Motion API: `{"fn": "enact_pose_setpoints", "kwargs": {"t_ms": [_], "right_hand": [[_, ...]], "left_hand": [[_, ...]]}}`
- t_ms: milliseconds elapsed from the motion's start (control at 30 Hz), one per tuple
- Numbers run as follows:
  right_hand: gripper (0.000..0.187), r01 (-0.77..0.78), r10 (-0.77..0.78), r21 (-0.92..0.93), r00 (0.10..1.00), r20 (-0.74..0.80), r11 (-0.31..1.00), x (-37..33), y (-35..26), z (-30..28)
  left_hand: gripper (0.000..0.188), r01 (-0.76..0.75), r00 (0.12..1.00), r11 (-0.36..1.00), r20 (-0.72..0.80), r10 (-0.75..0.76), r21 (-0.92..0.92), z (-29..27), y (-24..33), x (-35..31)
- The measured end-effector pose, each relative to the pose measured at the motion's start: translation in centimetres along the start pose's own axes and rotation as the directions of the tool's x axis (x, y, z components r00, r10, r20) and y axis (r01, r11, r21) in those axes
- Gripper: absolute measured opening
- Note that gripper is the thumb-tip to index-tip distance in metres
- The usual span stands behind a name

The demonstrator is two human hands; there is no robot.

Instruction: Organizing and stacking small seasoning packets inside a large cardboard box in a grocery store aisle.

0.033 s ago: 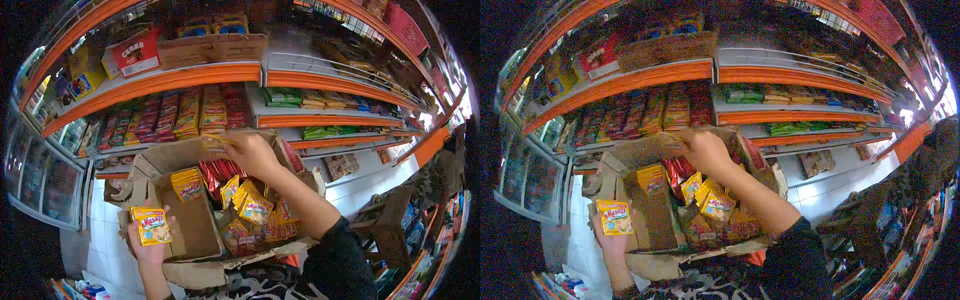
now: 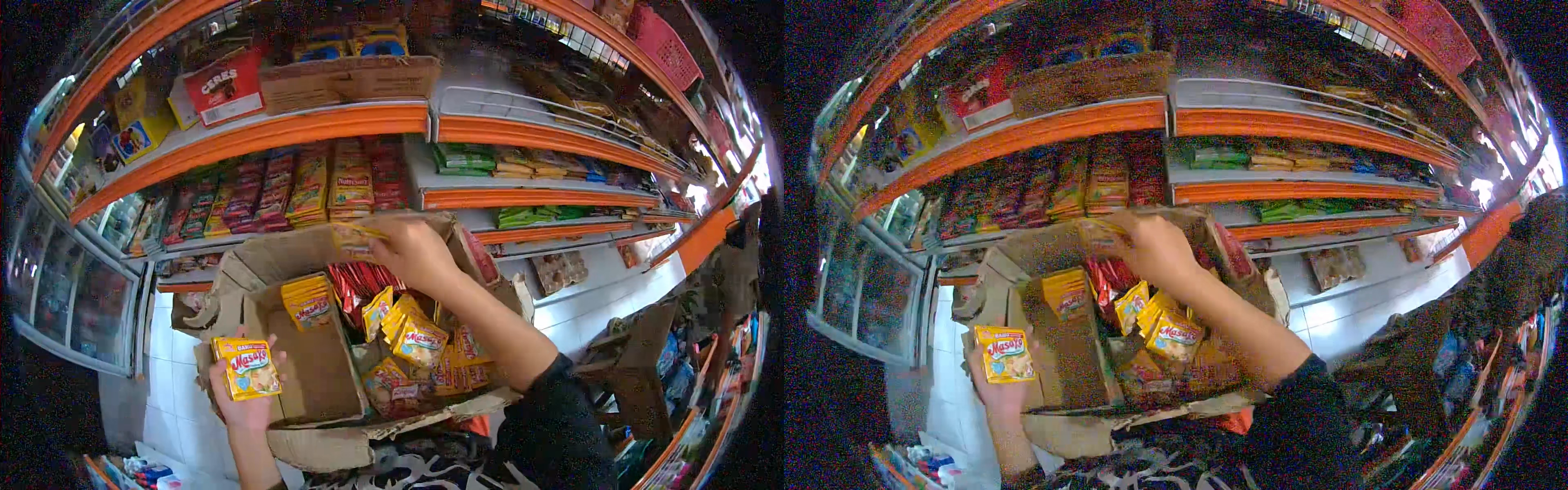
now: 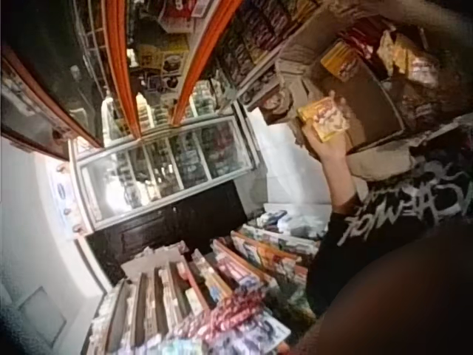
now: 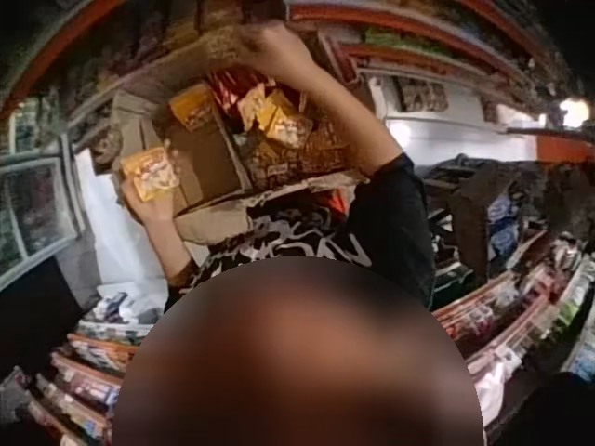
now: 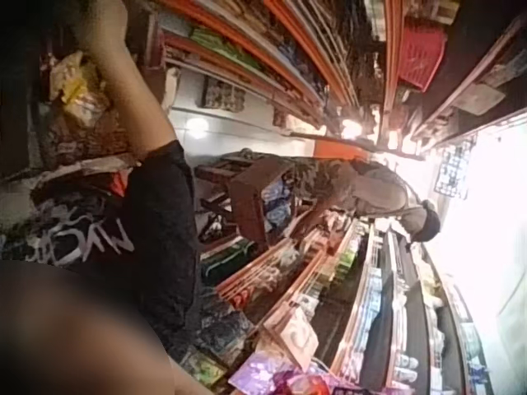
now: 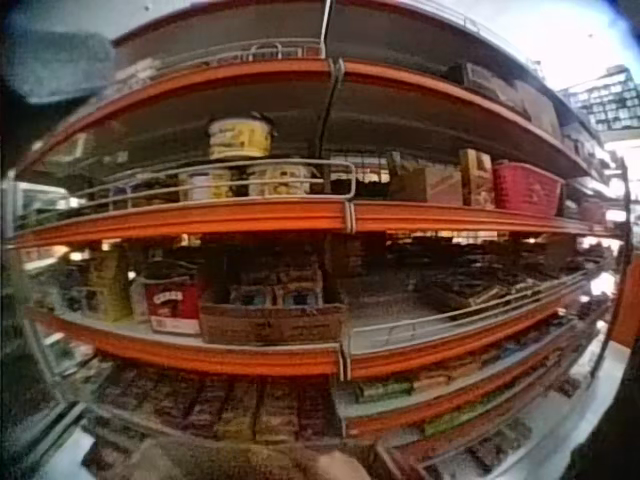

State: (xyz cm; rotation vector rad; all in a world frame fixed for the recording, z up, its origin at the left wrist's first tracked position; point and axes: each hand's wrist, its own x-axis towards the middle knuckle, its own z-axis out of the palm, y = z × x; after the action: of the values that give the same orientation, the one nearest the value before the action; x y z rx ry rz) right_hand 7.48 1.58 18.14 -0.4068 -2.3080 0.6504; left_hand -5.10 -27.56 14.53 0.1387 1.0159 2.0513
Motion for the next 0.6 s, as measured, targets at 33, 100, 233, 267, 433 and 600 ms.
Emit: {"fn": "enact_pose_setpoints", "kwargs": {"t_ms": [33, 100, 233, 267, 433, 600], "right_hand": [[0.018, 0.003, -0.003, 0.0, 1.0, -0.001, 1.0, 0.0, 0.0, -0.1], [0.019, -0.027, 0.023, 0.067, 0.997, 0.069, 0.997, 0.1, -0.9, -0.3], [0.02, -0.11, 0.088, 0.206, 0.99, 0.113, 0.972, 0.2, -0.9, 0.1], [0.019, -0.194, 0.129, 0.367, 0.972, 0.194, 0.909, 0.6, -0.1, 0.2], [0.027, -0.504, 0.247, 0.66, 0.86, 0.448, 0.558, 0.8, 0.4, 1.1], [0.027, -0.551, 0.246, 0.47, 0.789, 0.563, 0.69, 0.1, -0.1, 2.3]], "left_hand": [[0.064, -0.034, 0.999, 0.998, -0.044, 0.032, -0.055, 0.1, -0.1, 0.1], [0.061, 0.001, 1.0, 0.998, -0.019, -0.002, -0.069, -0.7, 0.1, -0.2], [0.059, -0.059, 0.991, 0.982, -0.133, 0.035, -0.182, -0.4, 0.5, -0.5], [0.059, -0.062, 0.991, 0.981, -0.13, 0.038, -0.185, -0.1, 0.6, -0.4], [0.06, -0.061, 0.994, 0.989, -0.096, 0.049, -0.132, -1.2, 0.5, -0.7], [0.062, -0.074, 0.996, 0.987, -0.061, 0.066, -0.145, -1.1, 0.5, -0.6]]}}
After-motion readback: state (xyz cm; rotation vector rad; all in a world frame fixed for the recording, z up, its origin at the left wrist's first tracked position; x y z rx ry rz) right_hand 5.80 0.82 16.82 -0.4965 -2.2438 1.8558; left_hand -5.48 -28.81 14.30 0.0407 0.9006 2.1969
